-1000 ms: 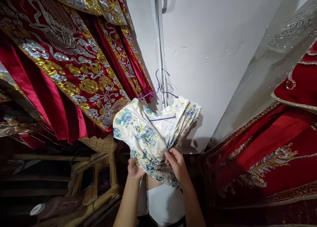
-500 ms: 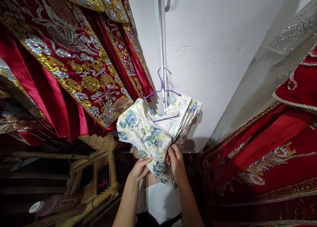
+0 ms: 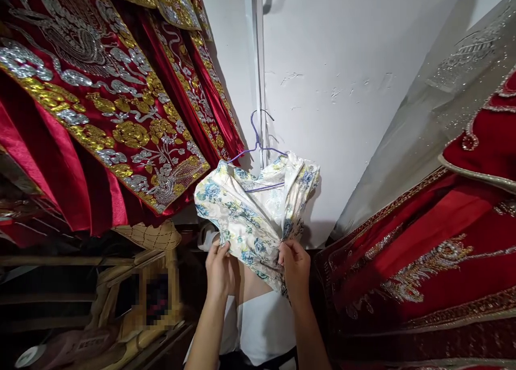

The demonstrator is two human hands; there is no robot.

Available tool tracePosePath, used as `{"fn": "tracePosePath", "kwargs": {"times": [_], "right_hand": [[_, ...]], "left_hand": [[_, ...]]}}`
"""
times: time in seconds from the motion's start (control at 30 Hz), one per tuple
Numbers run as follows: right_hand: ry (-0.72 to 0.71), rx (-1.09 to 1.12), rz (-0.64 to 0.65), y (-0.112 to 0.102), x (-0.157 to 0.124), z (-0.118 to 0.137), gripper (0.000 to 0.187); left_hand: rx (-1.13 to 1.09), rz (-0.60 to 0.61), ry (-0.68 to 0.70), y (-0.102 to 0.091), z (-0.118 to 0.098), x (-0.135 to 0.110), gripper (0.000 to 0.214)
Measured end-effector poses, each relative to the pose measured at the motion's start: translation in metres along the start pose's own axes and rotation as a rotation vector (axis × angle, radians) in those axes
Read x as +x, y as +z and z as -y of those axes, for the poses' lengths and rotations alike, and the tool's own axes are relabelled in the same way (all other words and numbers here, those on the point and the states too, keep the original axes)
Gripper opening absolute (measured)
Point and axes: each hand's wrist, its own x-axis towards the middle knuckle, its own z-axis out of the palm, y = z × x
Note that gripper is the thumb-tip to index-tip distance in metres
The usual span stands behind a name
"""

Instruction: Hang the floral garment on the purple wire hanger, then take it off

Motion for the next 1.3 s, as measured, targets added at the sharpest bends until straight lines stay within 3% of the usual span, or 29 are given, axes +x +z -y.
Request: {"fn": "tracePosePath", "kwargs": {"times": [0.07, 0.1, 0.13, 0.2, 0.27, 0.33, 0.5, 0.63, 1.03, 1.3], "right_hand": [[0.029, 0.012, 0.027, 0.002, -0.002, 0.0, 0.031], [0.051, 0.024, 0.052, 0.004, -0.003, 0.001, 0.031], [0.076, 0.037, 0.082, 0.006, -0.005, 0.002, 0.032], [0.118, 0.051, 0.157, 0.012, -0.008, 0.005, 0.035], [0.147, 0.041, 0.22, 0.016, -0.011, 0.009, 0.036], [0.155, 0.015, 0.262, 0.019, -0.013, 0.011, 0.035], [0.146, -0.023, 0.347, 0.021, -0.017, 0.013, 0.038], [0.125, -0.039, 0.404, 0.023, -0.02, 0.014, 0.041], [0.188, 0.069, 0.246, 0.029, -0.022, 0.013, 0.048], [0.231, 0.116, 0.215, 0.028, -0.02, 0.015, 0.047]], "left_hand": [[0.047, -0.107, 0.226, 0.004, 0.001, -0.007, 0.037], [0.099, -0.105, 0.316, 0.006, -0.001, -0.012, 0.033], [0.168, -0.058, 0.379, 0.01, -0.003, -0.019, 0.029], [0.337, 0.147, 0.425, 0.018, -0.01, -0.032, 0.021], [0.479, 0.365, 0.398, 0.026, -0.013, -0.043, 0.016], [0.542, 0.472, 0.357, 0.033, -0.01, -0.05, 0.017], [0.527, 0.476, 0.32, 0.034, 0.004, -0.049, 0.016], [0.532, 0.529, 0.292, 0.03, 0.004, -0.048, 0.01], [0.611, 0.582, 0.395, 0.031, -0.001, -0.051, 0.021], [0.593, 0.632, 0.393, 0.031, -0.003, -0.047, 0.023]]}}
